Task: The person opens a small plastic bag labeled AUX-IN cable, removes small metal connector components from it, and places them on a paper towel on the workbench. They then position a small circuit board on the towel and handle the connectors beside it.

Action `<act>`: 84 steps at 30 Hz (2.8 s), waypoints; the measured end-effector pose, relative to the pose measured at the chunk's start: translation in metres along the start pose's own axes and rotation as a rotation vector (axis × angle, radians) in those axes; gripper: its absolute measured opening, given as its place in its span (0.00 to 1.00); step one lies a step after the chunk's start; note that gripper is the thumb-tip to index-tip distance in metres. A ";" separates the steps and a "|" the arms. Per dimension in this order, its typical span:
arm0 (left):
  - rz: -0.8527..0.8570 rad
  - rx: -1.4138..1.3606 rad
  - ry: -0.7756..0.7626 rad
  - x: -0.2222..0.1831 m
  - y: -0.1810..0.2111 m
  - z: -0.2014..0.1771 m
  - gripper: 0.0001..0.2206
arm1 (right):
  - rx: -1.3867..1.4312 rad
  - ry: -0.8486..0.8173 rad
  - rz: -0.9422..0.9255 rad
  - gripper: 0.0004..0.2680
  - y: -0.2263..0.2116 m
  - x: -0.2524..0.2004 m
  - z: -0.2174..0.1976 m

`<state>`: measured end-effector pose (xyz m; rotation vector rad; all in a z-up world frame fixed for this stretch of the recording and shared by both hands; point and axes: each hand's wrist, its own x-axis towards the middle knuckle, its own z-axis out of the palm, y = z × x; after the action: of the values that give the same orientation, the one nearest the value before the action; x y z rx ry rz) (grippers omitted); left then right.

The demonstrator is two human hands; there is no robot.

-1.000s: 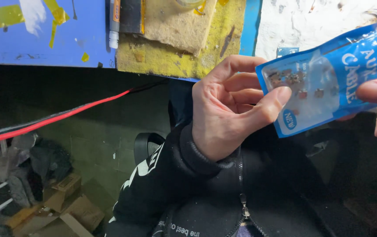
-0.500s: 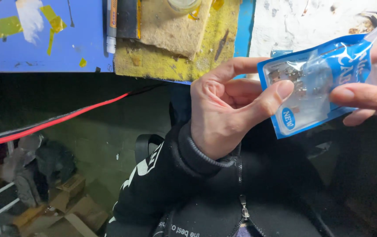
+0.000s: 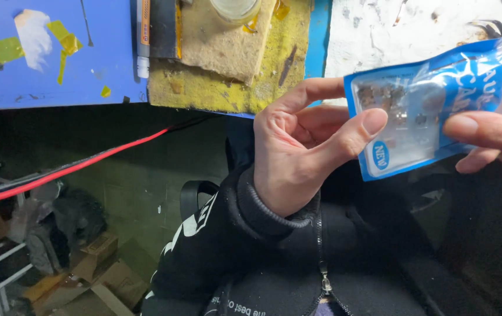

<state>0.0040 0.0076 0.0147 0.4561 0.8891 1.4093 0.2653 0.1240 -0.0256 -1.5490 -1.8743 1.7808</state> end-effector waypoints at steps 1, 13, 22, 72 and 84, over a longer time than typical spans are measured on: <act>0.001 0.001 -0.001 -0.002 0.003 0.000 0.16 | 0.000 0.000 -0.002 0.21 -0.002 -0.006 0.004; -0.018 0.066 -0.103 -0.007 0.009 -0.006 0.15 | 0.582 0.110 0.079 0.16 -0.063 -0.029 0.041; 0.021 0.054 -0.074 -0.011 0.009 -0.013 0.17 | 0.603 0.104 0.013 0.14 -0.075 -0.026 0.045; 0.223 -0.554 -0.171 0.046 -0.027 0.027 0.28 | -0.707 0.362 -0.799 0.23 -0.094 -0.036 0.039; 0.496 -0.309 -0.238 0.037 -0.003 0.025 0.13 | -0.462 0.247 -0.853 0.16 -0.086 -0.030 0.028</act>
<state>0.0225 0.0487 0.0182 0.6178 0.3630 1.8615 0.2120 0.1028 0.0502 -0.7595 -2.3797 0.7956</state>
